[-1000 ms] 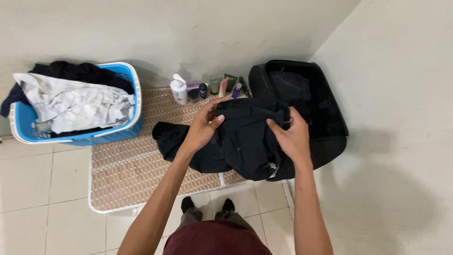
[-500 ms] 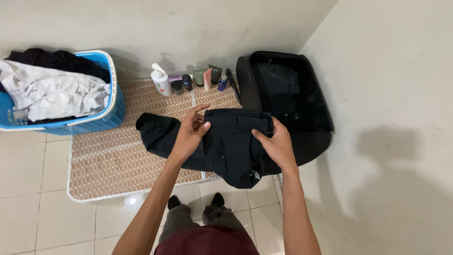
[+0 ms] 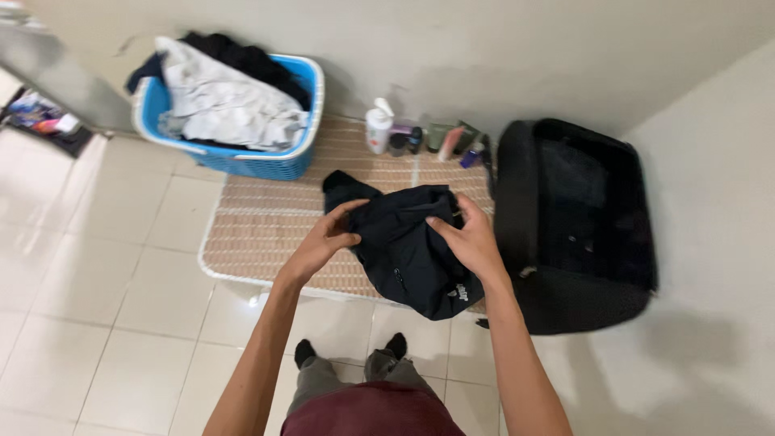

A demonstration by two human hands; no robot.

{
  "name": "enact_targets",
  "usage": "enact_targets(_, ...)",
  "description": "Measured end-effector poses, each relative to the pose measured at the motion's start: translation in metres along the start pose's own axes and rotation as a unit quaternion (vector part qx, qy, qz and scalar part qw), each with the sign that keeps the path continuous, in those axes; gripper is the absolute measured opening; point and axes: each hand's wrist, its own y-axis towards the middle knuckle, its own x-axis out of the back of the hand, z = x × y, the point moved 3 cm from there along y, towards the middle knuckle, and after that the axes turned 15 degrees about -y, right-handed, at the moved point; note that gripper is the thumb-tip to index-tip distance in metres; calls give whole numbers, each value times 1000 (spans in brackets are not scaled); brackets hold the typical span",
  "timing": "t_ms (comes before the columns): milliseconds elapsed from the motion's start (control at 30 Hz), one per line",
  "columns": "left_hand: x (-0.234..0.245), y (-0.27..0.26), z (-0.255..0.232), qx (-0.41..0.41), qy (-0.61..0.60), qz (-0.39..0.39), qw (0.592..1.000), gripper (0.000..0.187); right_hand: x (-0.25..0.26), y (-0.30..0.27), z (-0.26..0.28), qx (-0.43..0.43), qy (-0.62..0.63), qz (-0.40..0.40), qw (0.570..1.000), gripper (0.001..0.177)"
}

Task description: The person folds a pair of black pants on a small table. They smooth the fabric, fold the legs together, and then fold the pants into a compact rectangle. The folded pants remain on the table at the end of the clip.

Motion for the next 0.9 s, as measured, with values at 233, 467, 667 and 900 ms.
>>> enact_targets(233, 72, -53, -18, 17, 151, -44, 987, 80, -98, 32, 62, 77, 15, 113, 991, 31)
enact_targets(467, 111, -82, -40, 5, 184, -141, 973, 63, -170, 41, 124, 114, -44, 192, 974, 26)
enact_targets(667, 151, -104, -36, -44, 188, -249, 949, 32, -224, 45, 121, 145, -21, 191, 971, 45)
enact_targets(900, 205, -143, -18, -31, 151, -354, 923, 32, -316, 41, 23, 52, -161, 291, 942, 68)
